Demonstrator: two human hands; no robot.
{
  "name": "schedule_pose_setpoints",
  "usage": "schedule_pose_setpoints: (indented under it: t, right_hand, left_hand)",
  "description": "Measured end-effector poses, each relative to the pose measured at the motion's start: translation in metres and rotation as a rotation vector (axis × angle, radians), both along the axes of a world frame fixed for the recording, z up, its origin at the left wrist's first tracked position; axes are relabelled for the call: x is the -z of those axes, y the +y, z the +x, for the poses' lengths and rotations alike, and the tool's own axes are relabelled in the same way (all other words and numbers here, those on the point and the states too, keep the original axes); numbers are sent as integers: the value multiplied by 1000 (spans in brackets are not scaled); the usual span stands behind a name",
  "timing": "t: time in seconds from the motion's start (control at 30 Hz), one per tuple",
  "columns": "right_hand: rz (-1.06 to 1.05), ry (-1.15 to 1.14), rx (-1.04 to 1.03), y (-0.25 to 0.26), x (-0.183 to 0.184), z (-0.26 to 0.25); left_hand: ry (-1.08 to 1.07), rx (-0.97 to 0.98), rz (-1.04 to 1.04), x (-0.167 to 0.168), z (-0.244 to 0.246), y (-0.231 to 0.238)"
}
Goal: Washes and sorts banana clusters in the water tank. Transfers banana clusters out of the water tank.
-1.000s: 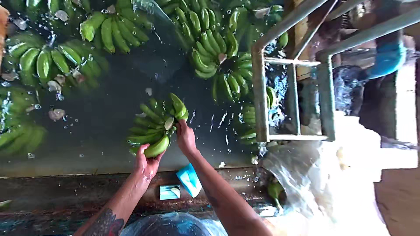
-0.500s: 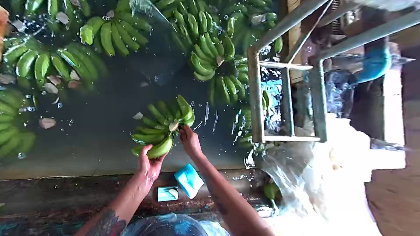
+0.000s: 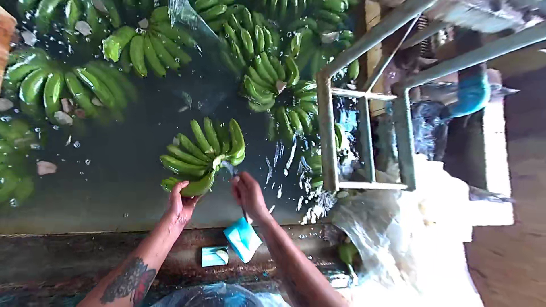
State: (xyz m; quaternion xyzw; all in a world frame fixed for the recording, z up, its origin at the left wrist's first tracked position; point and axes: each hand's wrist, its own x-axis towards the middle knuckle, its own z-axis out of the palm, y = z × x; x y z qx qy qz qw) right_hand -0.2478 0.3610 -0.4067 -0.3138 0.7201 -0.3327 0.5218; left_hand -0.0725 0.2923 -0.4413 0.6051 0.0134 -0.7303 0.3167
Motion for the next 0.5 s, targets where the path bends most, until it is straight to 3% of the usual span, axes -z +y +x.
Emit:
schedule_pose_setpoints:
  t: [0.07, 0.17, 0.23, 0.33, 0.43, 0.5]
  right_hand:
    - [67, 365, -104, -19, 18, -18]
    - [167, 582, -204, -42, 31, -7]
    - [121, 482, -122, -38, 45, 10]
    - [76, -24, -51, -23, 59, 12]
    - [69, 101, -102, -17, 69, 3]
    - [78, -55, -60, -5, 72, 12]
  left_hand:
    - [27, -22, 25, -7, -3, -1]
    - [46, -98, 85, -20, -9, 3]
    - [40, -126, 113, -20, -11, 6]
    - [35, -83, 71, -7, 2, 15]
    - [37, -66, 51, -4, 5, 28]
    - [27, -51, 17, 5, 5, 30]
